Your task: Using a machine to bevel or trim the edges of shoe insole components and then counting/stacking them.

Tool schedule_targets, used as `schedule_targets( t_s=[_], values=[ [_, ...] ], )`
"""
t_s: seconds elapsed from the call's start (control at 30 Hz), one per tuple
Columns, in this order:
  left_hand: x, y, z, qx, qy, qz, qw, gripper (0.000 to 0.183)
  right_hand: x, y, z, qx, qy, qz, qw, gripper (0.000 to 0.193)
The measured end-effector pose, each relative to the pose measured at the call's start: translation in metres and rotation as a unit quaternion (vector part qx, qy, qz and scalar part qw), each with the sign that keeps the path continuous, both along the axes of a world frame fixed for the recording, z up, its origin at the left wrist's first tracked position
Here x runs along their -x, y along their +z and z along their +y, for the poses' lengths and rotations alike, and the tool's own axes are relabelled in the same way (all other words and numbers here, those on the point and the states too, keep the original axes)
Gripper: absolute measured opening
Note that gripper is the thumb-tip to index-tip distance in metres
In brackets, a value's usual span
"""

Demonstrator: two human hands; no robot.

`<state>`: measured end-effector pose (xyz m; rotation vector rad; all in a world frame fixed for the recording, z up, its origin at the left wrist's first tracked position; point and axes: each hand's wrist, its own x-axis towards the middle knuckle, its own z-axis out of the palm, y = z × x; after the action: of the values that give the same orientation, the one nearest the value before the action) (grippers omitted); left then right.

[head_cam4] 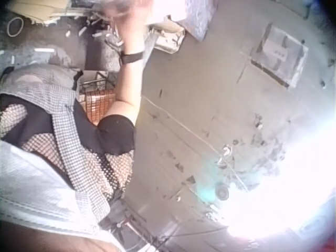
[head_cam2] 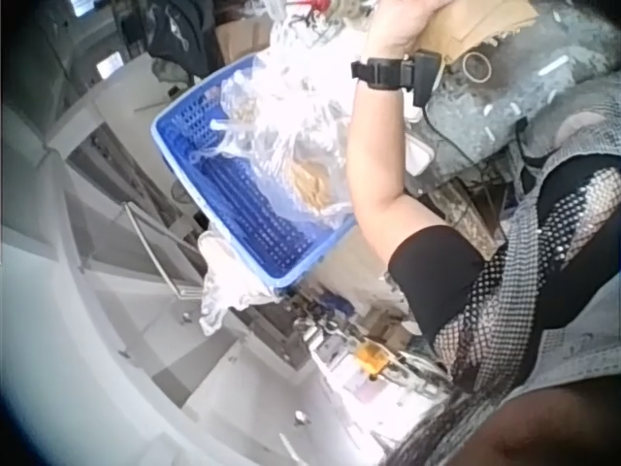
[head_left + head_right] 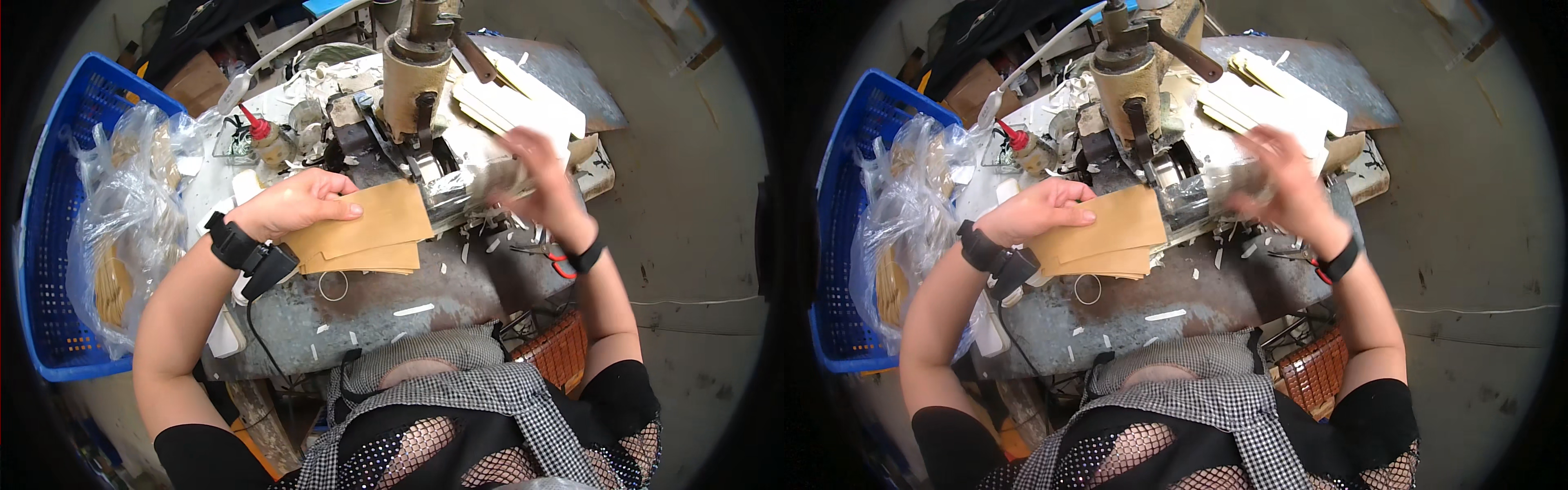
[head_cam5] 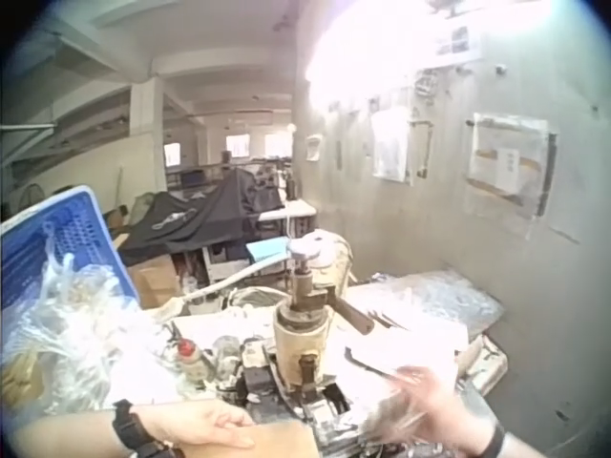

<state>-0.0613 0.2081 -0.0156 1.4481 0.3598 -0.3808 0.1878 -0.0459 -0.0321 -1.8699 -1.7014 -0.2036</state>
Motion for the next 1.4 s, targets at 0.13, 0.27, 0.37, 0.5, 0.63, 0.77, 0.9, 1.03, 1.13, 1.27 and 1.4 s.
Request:
schedule_targets(
  t_s=[0.13, 0.27, 0.37, 0.5, 0.63, 0.77, 0.9, 1.03, 1.13, 1.27, 1.4],
  values=[
    [-0.011, -0.004, -0.004, 0.013, 0.023, 0.01, 1.0, 0.028, 0.016, -0.01, 0.008, -0.016, 0.071, -0.069, 0.995, 0.056],
    [0.001, 0.001, -0.002, -0.032, -0.022, -0.014, 0.999, 0.03, -0.025, 0.033, -0.003, 0.005, 0.036, 0.07, 0.997, 0.03],
    [0.004, 0.004, -0.003, -0.003, -0.007, -0.008, 1.0, 0.03, -0.073, 0.041, -0.022, 0.05, -0.073, 0.373, 0.923, 0.015],
    [0.001, -0.001, 0.0, 0.002, 0.006, 0.005, 1.0, 0.024, -0.068, 0.031, -0.016, -0.073, -0.282, -0.081, 0.953, 0.035],
    [-0.011, -0.009, -0.003, 0.001, 0.026, 0.023, 0.999, 0.024, 0.013, -0.001, 0.005, 0.011, 0.014, -0.04, 0.999, 0.068],
    [-0.016, 0.011, -0.011, -0.049, 0.005, 0.006, 0.999, 0.024, 0.006, 0.002, 0.006, -0.022, 0.082, -0.049, 0.995, 0.036],
    [-0.003, 0.005, -0.003, -0.004, -0.016, -0.002, 1.0, 0.024, -0.038, 0.04, -0.007, 0.01, -0.012, 0.241, 0.97, 0.012],
    [-0.006, 0.002, 0.0, 0.014, -0.008, 0.002, 1.0, 0.022, -0.076, 0.038, -0.015, -0.032, -0.192, -0.091, 0.977, 0.041],
    [-0.007, -0.003, 0.0, 0.011, 0.004, 0.018, 1.0, 0.021, -0.025, 0.02, -0.002, -0.019, -0.046, -0.026, 0.998, 0.066],
    [-0.018, -0.006, -0.005, -0.011, 0.014, 0.024, 1.0, 0.022, 0.032, -0.006, 0.01, 0.03, 0.1, -0.05, 0.993, 0.063],
    [-0.012, 0.0, -0.005, -0.03, -0.009, 0.028, 0.999, 0.022, -0.011, 0.019, 0.0, -0.006, 0.069, 0.057, 0.996, 0.028]
  ],
)
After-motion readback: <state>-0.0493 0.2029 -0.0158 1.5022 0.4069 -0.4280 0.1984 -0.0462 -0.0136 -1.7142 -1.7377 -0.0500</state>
